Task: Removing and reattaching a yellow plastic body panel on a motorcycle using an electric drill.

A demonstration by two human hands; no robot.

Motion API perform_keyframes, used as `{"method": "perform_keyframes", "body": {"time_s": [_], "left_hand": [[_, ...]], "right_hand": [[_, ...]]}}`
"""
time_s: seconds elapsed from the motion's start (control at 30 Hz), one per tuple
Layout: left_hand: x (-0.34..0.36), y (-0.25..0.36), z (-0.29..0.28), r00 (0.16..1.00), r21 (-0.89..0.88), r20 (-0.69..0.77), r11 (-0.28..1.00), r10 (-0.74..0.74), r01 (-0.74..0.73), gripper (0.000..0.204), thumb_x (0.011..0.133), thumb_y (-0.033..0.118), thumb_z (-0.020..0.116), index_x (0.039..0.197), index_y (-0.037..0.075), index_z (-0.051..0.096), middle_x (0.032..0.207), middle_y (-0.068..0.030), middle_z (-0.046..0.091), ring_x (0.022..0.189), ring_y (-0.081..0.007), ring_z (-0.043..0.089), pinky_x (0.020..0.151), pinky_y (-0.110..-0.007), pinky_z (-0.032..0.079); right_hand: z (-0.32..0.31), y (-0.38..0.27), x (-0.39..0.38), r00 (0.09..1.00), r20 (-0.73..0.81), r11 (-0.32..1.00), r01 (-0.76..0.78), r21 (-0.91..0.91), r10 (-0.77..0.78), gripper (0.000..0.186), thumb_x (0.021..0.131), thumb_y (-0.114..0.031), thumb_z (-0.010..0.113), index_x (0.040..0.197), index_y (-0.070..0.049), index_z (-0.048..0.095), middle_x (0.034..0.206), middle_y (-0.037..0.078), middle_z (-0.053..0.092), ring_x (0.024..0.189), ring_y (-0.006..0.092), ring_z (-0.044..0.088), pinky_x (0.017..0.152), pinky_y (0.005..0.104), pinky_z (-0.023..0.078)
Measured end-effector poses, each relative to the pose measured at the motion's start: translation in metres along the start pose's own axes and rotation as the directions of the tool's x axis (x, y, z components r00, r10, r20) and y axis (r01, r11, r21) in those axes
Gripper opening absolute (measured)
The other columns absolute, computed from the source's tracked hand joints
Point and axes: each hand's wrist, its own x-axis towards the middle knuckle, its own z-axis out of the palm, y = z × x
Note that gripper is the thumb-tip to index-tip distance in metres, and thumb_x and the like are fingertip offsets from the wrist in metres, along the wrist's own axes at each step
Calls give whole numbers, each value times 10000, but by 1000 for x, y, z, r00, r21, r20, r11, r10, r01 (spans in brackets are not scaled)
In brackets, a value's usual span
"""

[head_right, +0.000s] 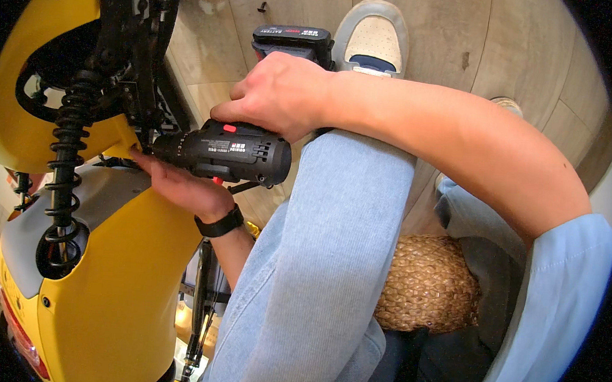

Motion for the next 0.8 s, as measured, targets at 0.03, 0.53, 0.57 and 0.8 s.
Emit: {"method": "perform_keyframes", "body": {"time_s": [0.03, 0.53, 0.57, 0.8], "left_hand": [[1, 1, 2, 1000, -26, -18, 1000, 12, -12, 585, 1036, 276, 283, 1545, -9, 230, 1568, -162, 290, 1393, -226, 364, 1173, -373, 265], [4, 18, 11, 990, 52, -31, 989, -134, 136, 685, 1067, 414, 253, 1561, -28, 80, 1658, -143, 31, 1530, -228, 54, 1237, -363, 36], [6, 18, 11, 991, 51, -32, 990, -131, 132, 685, 1067, 414, 253, 1561, -28, 80, 1658, -143, 31, 1530, -228, 54, 1237, -363, 36], [3, 13, 15, 974, -55, -146, 984, -175, 168, 625, 1051, 354, 357, 1504, -68, 264, 1536, -181, 346, 1387, -243, 379, 1168, -393, 244]], "right_hand": [[0, -1, 0, 1000, 1, 1000, 0, 0, 0, 462, 683, -182, 711, 1134, -97, 661, 705, 55, 602, 613, 279, 637, 542, 393, 504], [-10, -1, -1, 995, -82, 998, -55, -11, 54, 443, 671, -161, 716, 1107, -94, 679, 712, 46, 624, 632, 258, 653, 534, 373, 510], [-11, -3, 1, 996, -79, 999, -49, -7, 49, 437, 674, -158, 715, 1106, -94, 679, 708, 44, 623, 633, 258, 653, 533, 373, 510], [-18, -6, 2, 998, -65, 1000, -13, -15, 12, 435, 676, -171, 716, 1102, -92, 676, 708, 47, 619, 624, 264, 648, 539, 375, 511]]}}
